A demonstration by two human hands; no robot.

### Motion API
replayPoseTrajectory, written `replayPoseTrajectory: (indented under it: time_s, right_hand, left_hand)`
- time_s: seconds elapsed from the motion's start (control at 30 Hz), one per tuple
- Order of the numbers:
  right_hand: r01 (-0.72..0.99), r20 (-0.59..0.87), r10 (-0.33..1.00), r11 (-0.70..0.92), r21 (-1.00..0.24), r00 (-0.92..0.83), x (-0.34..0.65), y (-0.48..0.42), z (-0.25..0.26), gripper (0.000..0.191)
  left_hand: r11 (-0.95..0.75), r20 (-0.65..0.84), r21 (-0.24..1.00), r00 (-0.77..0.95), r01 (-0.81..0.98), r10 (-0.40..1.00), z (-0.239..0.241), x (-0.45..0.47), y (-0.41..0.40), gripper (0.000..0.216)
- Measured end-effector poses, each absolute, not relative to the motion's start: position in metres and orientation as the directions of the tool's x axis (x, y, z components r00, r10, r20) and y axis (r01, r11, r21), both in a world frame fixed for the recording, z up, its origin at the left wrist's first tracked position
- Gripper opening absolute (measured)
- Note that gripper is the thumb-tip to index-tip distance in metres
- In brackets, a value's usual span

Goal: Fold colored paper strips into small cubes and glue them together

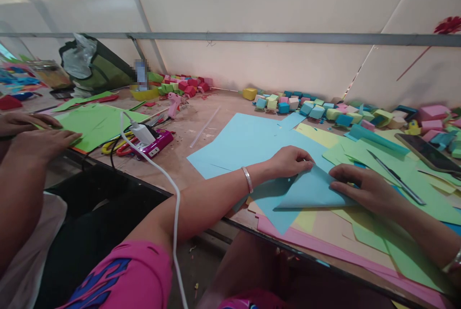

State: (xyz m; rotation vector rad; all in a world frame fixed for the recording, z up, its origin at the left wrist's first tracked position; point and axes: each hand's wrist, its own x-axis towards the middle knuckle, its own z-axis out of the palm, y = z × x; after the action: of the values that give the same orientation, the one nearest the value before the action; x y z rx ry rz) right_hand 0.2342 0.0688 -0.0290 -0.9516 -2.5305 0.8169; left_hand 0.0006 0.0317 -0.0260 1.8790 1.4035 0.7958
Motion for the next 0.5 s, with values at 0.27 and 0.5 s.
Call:
replayPoseTrajectory:
  time_s: [0.27,0.5]
  right_hand:
    - [0.477,0.111,0.685,0.605,-0.637,-0.72,0.2329,0.0667,-0.0278,0.031]
    - [0.459,0.158,0.685,0.622,-0.634,-0.711,0.2328,0.0655,-0.0283,0.035]
  left_hand:
    - [-0.245,0.119,0.752,0.239,0.612,0.964,-0.0264,0.0018,0.0317,0.018]
    - [-0.248,0.131,0.743,0.229,0.621,0.965,-0.0253,0.0024,0.031,0.023]
